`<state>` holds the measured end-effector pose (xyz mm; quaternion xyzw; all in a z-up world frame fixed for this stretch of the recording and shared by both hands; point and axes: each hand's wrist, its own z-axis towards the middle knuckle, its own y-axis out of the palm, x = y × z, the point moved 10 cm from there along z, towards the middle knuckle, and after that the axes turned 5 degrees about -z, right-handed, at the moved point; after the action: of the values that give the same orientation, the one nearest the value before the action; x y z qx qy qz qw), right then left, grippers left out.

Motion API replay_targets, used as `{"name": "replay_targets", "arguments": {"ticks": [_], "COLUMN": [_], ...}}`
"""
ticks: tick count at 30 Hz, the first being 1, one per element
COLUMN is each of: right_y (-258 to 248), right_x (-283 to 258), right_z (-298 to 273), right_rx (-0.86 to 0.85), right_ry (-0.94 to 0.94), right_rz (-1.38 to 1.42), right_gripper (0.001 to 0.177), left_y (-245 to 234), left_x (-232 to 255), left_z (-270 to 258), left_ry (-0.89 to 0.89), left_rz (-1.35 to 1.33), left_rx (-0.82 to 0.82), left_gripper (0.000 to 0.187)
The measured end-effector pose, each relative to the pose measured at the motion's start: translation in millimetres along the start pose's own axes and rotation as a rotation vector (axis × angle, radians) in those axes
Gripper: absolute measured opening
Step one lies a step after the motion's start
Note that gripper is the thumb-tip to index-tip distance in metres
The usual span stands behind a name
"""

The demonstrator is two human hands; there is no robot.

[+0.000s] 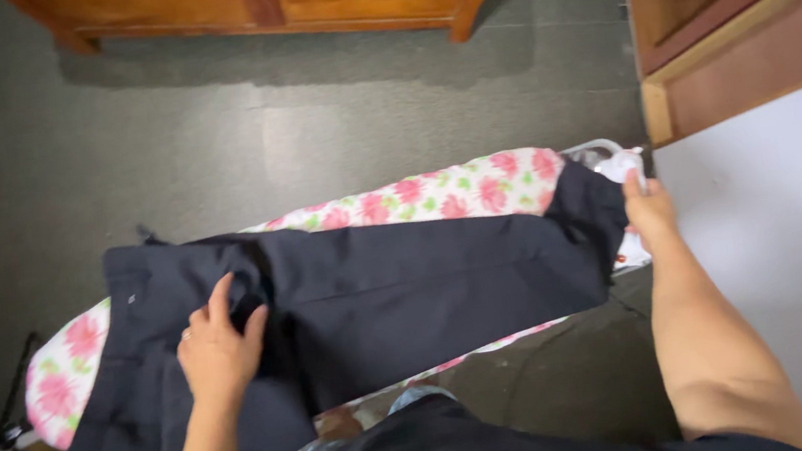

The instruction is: The person irons a pair of dark trousers on a floral-patterned ironing board. They use a white electric iron to smooth the fabric, repeatedly adjusting the garment's position and flipping it to treat different sections, including the legs and waist area.

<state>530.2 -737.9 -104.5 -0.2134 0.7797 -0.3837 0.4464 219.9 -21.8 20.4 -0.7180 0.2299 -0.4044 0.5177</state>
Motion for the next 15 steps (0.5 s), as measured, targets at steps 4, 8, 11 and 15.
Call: {"name": "replay_targets", "arguments": {"ticks": [4, 8, 11, 15], "right_y": [8.4, -28.1, -89.0, -137.4], "right_x": [26.0, 32.5, 32.3, -25.8], "right_z": [-15.7, -28.7, -30.0, -84.7], "right_rx": [-0.198, -0.191, -0.122, -0.016], "right_ry": [0.11, 0.174, 0.101, -0.169], "right_rz": [0.217, 0.348, 0.214, -0.389], "right_gripper": [0.061, 0.052, 0.054, 0.047], "left_y": [22.5, 37.8, 34.1, 14.5], "left_x": [-18.5, -43.8, -62.4, -48.0], "left_z": [0.2, 11.0, 11.8, 1.2], "left_ry": [0.064, -0.039, -0.101, 0.057], "left_rz": [0.106, 0.019, -0.166, -0.228], "left_rx": [0.011, -0.027, 0.025, 0.124], "left_gripper": [0.057, 0.035, 0.023, 0.021]}}
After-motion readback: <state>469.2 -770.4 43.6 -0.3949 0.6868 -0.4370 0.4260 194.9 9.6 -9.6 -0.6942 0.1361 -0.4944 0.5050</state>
